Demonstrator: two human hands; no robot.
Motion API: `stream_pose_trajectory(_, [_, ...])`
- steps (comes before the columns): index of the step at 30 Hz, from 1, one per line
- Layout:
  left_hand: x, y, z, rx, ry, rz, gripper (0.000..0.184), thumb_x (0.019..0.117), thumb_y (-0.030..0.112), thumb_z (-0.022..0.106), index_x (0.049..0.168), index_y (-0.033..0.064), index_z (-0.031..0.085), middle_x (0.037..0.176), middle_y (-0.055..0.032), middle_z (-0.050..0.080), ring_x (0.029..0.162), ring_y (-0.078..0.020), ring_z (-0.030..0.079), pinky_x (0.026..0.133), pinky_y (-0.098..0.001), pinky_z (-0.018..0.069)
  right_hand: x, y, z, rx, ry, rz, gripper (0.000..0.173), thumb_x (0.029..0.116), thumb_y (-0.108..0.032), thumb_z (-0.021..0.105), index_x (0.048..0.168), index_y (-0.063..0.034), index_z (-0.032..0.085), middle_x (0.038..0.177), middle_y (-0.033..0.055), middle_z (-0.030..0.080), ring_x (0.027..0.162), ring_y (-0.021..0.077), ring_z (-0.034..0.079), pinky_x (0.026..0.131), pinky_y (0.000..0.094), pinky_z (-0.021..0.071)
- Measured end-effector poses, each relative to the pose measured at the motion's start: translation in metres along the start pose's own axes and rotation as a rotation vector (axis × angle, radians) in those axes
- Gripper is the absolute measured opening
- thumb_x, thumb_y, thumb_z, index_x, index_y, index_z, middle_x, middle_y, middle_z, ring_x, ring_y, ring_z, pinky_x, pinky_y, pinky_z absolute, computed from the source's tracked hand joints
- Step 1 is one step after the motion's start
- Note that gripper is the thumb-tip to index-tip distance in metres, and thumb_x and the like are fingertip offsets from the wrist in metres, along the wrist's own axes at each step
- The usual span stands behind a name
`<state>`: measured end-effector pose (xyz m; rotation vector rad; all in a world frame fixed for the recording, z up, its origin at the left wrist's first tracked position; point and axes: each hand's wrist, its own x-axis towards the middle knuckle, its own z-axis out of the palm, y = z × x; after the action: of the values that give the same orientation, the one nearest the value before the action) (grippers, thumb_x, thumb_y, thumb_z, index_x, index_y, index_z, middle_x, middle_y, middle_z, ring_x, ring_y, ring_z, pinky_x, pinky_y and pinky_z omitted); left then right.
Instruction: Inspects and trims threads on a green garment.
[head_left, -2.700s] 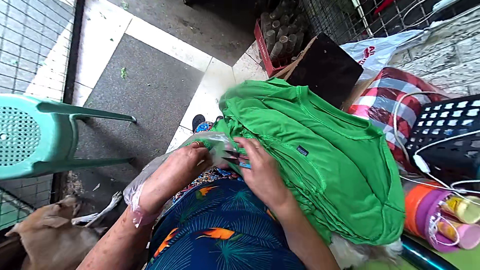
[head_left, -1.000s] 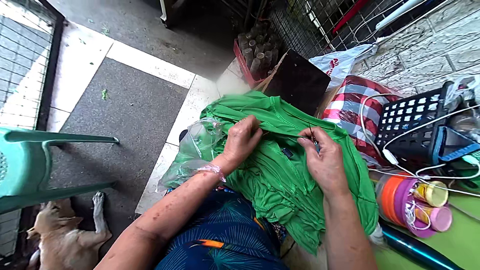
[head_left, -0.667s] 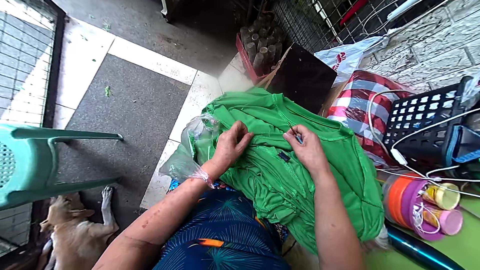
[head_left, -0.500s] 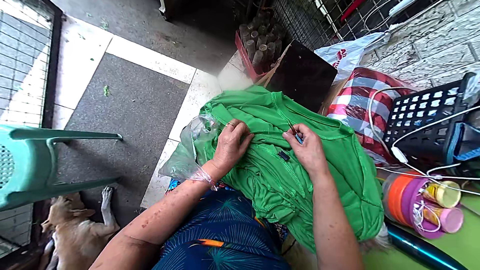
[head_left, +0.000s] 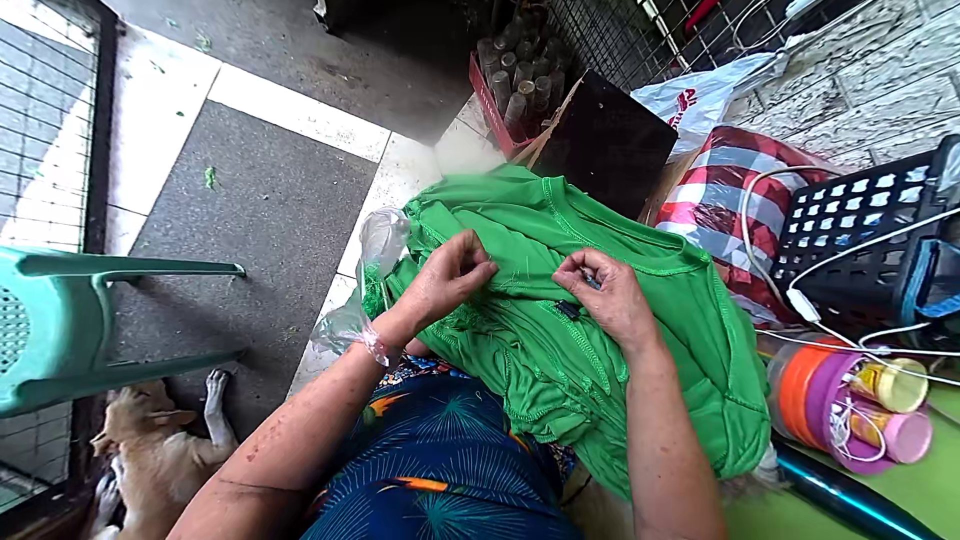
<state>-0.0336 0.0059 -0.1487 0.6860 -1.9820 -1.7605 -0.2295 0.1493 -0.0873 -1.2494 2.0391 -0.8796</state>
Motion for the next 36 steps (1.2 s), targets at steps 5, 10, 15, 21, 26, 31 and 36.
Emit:
stream_pose_trajectory(5, [-0.011, -0.008, 0.014, 0.472, 0.161, 0.205, 0.012, 0.0913, 0.007, 0.070, 0.091, -0.0040, 0.067, 0.082, -0.0162, 0.067, 0.075, -0.0280, 0.068, 0.072, -0.0447, 0.0561, 0.000, 0.002, 0.012, -0.268, -0.032, -0.109, 0.017, 0.0907, -0.013, 0.077, 0.097, 0.0019, 0.071, 0.080, 0.0162, 0.069, 0.073, 0.0304, 0.068, 0.067, 0.0521, 0.0531])
stream_pose_trajectory(10, [-0.010, -0.007, 0.016, 0.408, 0.267, 0.493, 0.006, 0.0871, 0.002, 0.073, 0.089, -0.0023, 0.077, 0.090, -0.0163, 0.073, 0.080, -0.0158, 0.071, 0.076, -0.0212, 0.0567, -0.001, 0.004, 0.012, -0.255, 0.006, -0.148, 0.018, 0.0897, -0.012, 0.077, 0.098, 0.0033, 0.070, 0.083, 0.0169, 0.068, 0.075, 0.0295, 0.067, 0.069, 0.0483, 0.0536])
stream_pose_trajectory(15, [-0.007, 0.006, 0.013, 0.362, 0.191, 0.540, 0.012, 0.0917, 0.001, 0.068, 0.099, -0.0032, 0.078, 0.092, -0.0160, 0.073, 0.083, -0.0151, 0.071, 0.080, -0.0202, 0.0559, -0.001, 0.005, 0.014, -0.232, 0.026, -0.222, 0.015, 0.0876, -0.008, 0.076, 0.095, 0.0035, 0.070, 0.083, 0.0161, 0.068, 0.074, 0.0269, 0.066, 0.068, 0.0436, 0.0535])
stream_pose_trajectory(21, [0.006, 0.013, 0.013, 0.444, -0.111, 0.472, 0.017, 0.0914, 0.006, 0.069, 0.106, 0.0047, 0.079, 0.084, -0.0107, 0.068, 0.075, -0.0185, 0.066, 0.071, -0.0268, 0.0548, 0.000, 0.007, 0.014, -0.218, 0.025, -0.255, 0.013, 0.0870, -0.006, 0.076, 0.094, 0.0029, 0.071, 0.082, 0.0148, 0.068, 0.072, 0.0241, 0.065, 0.066, 0.0399, 0.0530])
stream_pose_trajectory(26, [-0.006, 0.001, 0.015, 0.243, 0.036, 0.288, 0.011, 0.0963, 0.004, 0.064, 0.094, -0.0037, 0.072, 0.083, -0.0100, 0.069, 0.071, -0.0103, 0.067, 0.070, -0.0223, 0.0580, -0.001, 0.006, 0.013, -0.195, 0.046, -0.221, 0.013, 0.0886, -0.008, 0.076, 0.095, 0.0024, 0.071, 0.083, 0.0143, 0.068, 0.073, 0.0221, 0.065, 0.068, 0.0374, 0.0524])
stream_pose_trajectory(31, [-0.024, -0.012, 0.019, 0.042, 0.137, 0.116, 0.013, 0.1001, 0.004, 0.060, 0.101, -0.0064, 0.067, 0.086, -0.0083, 0.069, 0.068, -0.0044, 0.069, 0.068, -0.0189, 0.0603, -0.002, 0.006, 0.013, -0.200, 0.049, -0.219, 0.014, 0.0888, -0.007, 0.076, 0.095, 0.0032, 0.070, 0.083, 0.0149, 0.067, 0.073, 0.0225, 0.064, 0.068, 0.0375, 0.0521])
stream_pose_trajectory(36, [-0.019, -0.016, 0.021, 0.100, 0.124, 0.256, 0.017, 0.0960, 0.001, 0.065, 0.111, -0.0057, 0.071, 0.089, -0.0118, 0.068, 0.070, -0.0066, 0.067, 0.068, -0.0186, 0.0592, -0.001, 0.006, 0.013, -0.212, 0.055, -0.209, 0.014, 0.0889, -0.008, 0.076, 0.094, 0.0029, 0.070, 0.082, 0.0142, 0.067, 0.072, 0.0207, 0.063, 0.067, 0.0359, 0.0511])
